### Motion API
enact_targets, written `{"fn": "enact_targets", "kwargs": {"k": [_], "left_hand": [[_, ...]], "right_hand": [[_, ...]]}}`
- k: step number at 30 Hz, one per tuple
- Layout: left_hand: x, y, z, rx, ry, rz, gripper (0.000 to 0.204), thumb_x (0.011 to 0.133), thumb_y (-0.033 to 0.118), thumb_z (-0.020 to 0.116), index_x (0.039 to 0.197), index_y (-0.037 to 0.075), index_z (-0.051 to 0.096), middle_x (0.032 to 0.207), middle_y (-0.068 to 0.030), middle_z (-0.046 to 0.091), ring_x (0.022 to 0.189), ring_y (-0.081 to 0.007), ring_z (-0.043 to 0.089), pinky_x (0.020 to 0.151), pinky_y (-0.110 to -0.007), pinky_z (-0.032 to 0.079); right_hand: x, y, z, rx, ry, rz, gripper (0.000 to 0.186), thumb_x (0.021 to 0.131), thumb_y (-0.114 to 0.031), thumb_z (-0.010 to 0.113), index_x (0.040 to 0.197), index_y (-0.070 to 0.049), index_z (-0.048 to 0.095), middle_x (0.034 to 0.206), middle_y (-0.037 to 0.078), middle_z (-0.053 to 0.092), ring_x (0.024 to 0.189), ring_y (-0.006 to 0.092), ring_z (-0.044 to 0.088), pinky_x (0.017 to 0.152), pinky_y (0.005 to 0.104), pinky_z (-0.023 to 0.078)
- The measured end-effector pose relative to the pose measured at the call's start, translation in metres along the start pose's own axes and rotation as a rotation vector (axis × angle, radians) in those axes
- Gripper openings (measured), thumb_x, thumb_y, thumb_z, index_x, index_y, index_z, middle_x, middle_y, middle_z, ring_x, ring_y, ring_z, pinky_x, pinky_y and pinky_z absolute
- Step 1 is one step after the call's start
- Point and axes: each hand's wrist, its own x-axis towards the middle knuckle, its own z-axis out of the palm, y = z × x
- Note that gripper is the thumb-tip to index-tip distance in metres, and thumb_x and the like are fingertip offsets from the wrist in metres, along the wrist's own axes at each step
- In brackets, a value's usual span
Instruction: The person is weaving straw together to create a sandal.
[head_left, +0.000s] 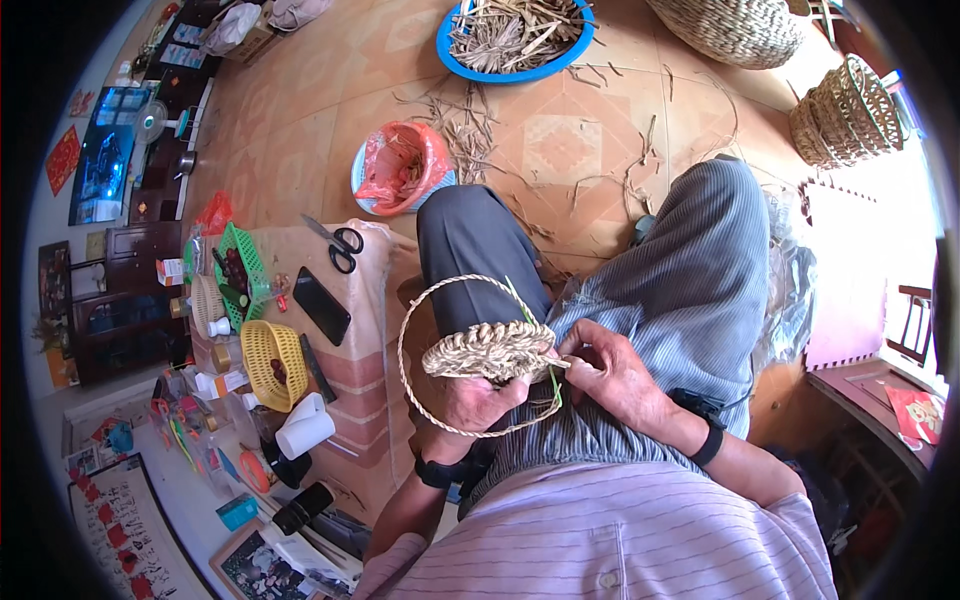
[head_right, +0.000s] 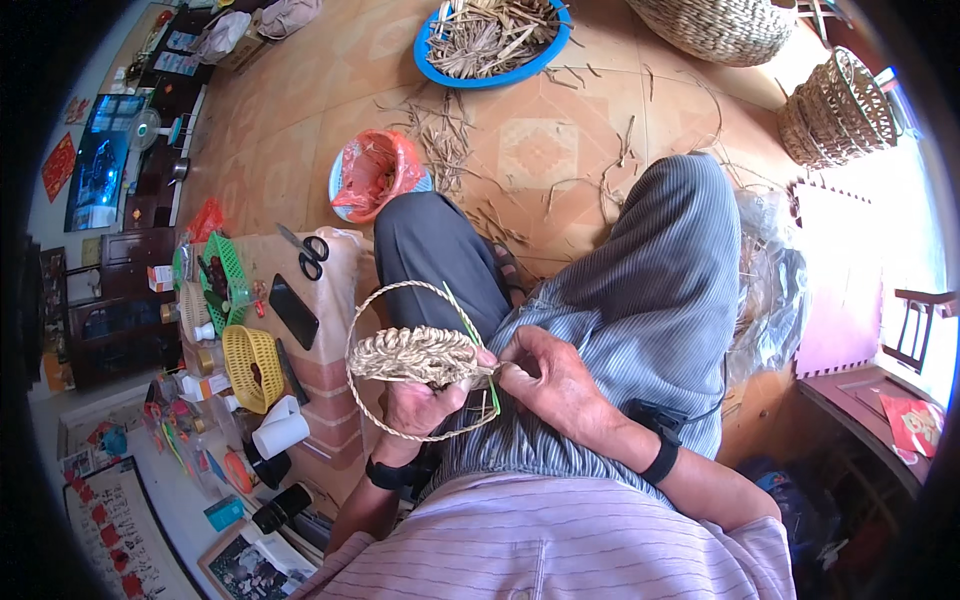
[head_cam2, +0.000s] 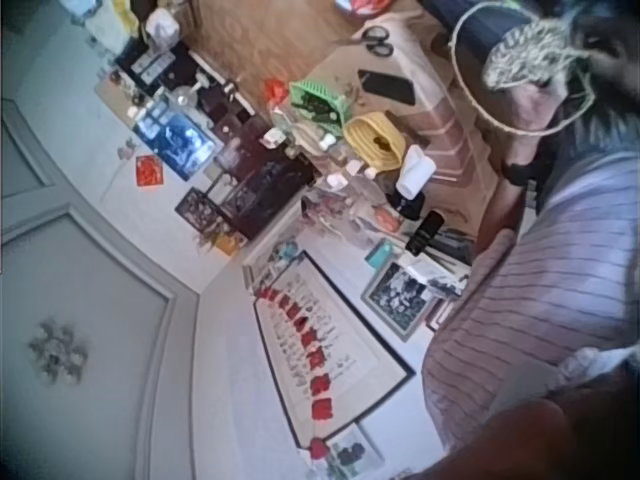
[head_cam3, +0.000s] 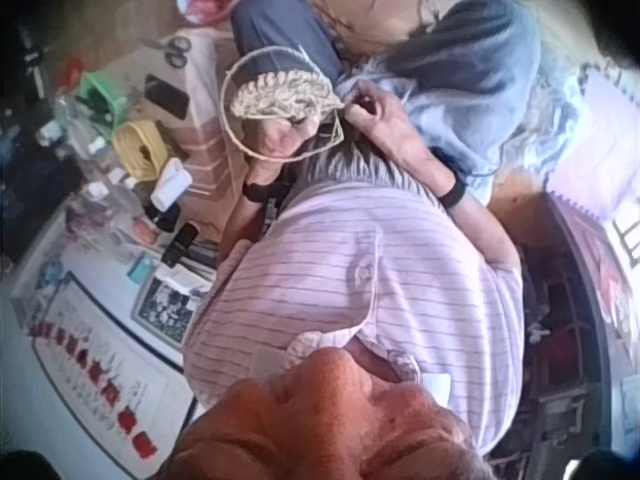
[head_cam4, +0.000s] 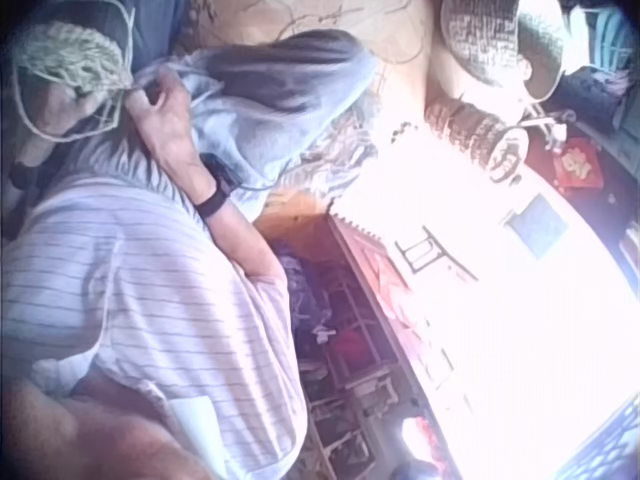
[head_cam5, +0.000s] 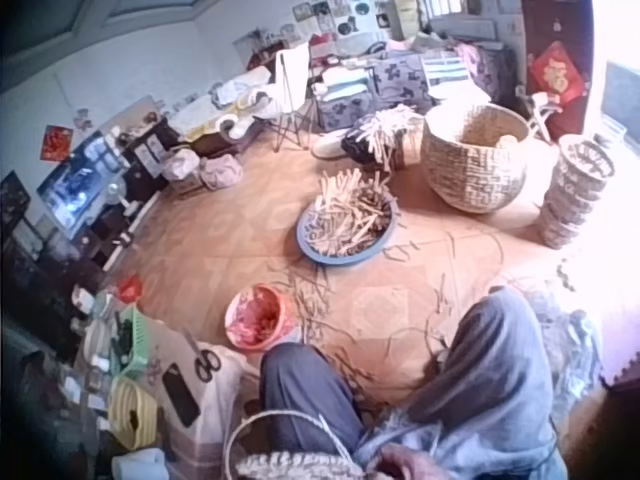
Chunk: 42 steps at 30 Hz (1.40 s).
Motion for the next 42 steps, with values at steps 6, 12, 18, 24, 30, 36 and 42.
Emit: {"fn": "enact_targets", "kwargs": {"k": [6,12,18,24,30,36,42], "left_hand": [[0.0,-0.005,-0.005,-0.019,-0.047,-0.005,0.034,0.089,0.011,0.069,0.119,-0.003,0.067,0.111,-0.0098,0.073,0.102,-0.0191,0.068,0.094,-0.035,0.053],[0.001,-0.014,-0.008,-0.286,-0.007,-0.02,0.039,0.089,0.02,0.074,0.12,-0.002,0.063,0.108,-0.0128,0.072,0.103,-0.0206,0.067,0.094,-0.036,0.054],[0.005,-0.007,-0.008,-0.438,-0.067,-0.056,0.045,0.087,0.026,0.077,0.119,0.0,0.059,0.108,-0.015,0.069,0.102,-0.0243,0.067,0.094,-0.039,0.054],[0.003,-0.005,-0.002,-0.553,0.057,-0.123,0.037,0.081,0.014,0.078,0.111,0.006,0.058,0.103,-0.0126,0.067,0.099,-0.0226,0.066,0.095,-0.04,0.053],[0.003,-0.005,-0.004,-0.634,0.082,-0.169,0.041,0.082,0.013,0.08,0.116,0.006,0.058,0.106,-0.0116,0.067,0.103,-0.0217,0.065,0.098,-0.04,0.052],[0.001,0.001,-0.002,-0.663,0.066,-0.236,0.042,0.082,0.013,0.081,0.116,0.006,0.058,0.106,-0.0109,0.066,0.103,-0.0217,0.064,0.098,-0.039,0.052],[0.001,-0.012,-0.006,-0.693,0.108,-0.165,0.043,0.082,0.014,0.081,0.117,0.006,0.057,0.107,-0.0107,0.065,0.104,-0.0216,0.064,0.097,-0.039,0.052]], "right_hand": [[-0.001,0.003,-0.001,0.025,-0.025,0.002,0.013,0.094,-0.008,0.053,0.101,0.002,0.056,0.085,0.006,0.061,0.068,0.0125,0.062,0.063,0.0266,0.054],[0.007,-0.005,-0.019,0.191,-0.213,0.105,0.038,0.104,-0.04,0.059,0.097,-0.003,0.061,0.08,0.002,0.062,0.062,0.007,0.056,0.055,0.0232,0.043],[0.034,-0.028,0.0,0.153,-0.135,0.0,0.037,0.105,-0.04,0.058,0.094,-0.005,0.065,0.077,-0.002,0.059,0.066,0.0047,0.05,0.06,0.023,0.041],[0.034,-0.015,0.007,0.613,-0.153,-0.01,0.027,0.106,-0.032,0.059,0.092,-0.01,0.067,0.083,-0.002,0.065,0.075,0.0056,0.056,0.072,0.0223,0.047],[0.036,-0.001,0.003,0.776,-0.161,0.016,0.031,0.107,-0.034,0.055,0.094,-0.008,0.067,0.085,0.0,0.068,0.075,0.008,0.06,0.075,0.0247,0.052],[0.034,-0.001,0.003,0.75,-0.182,-0.058,0.033,0.108,-0.034,0.053,0.101,-0.005,0.067,0.089,0.001,0.069,0.075,0.0078,0.061,0.074,0.0235,0.053],[0.033,-0.004,0.001,0.781,-0.176,-0.047,0.034,0.109,-0.032,0.049,0.107,-0.003,0.065,0.091,0.004,0.07,0.076,0.0119,0.066,0.073,0.0255,0.055]]}}
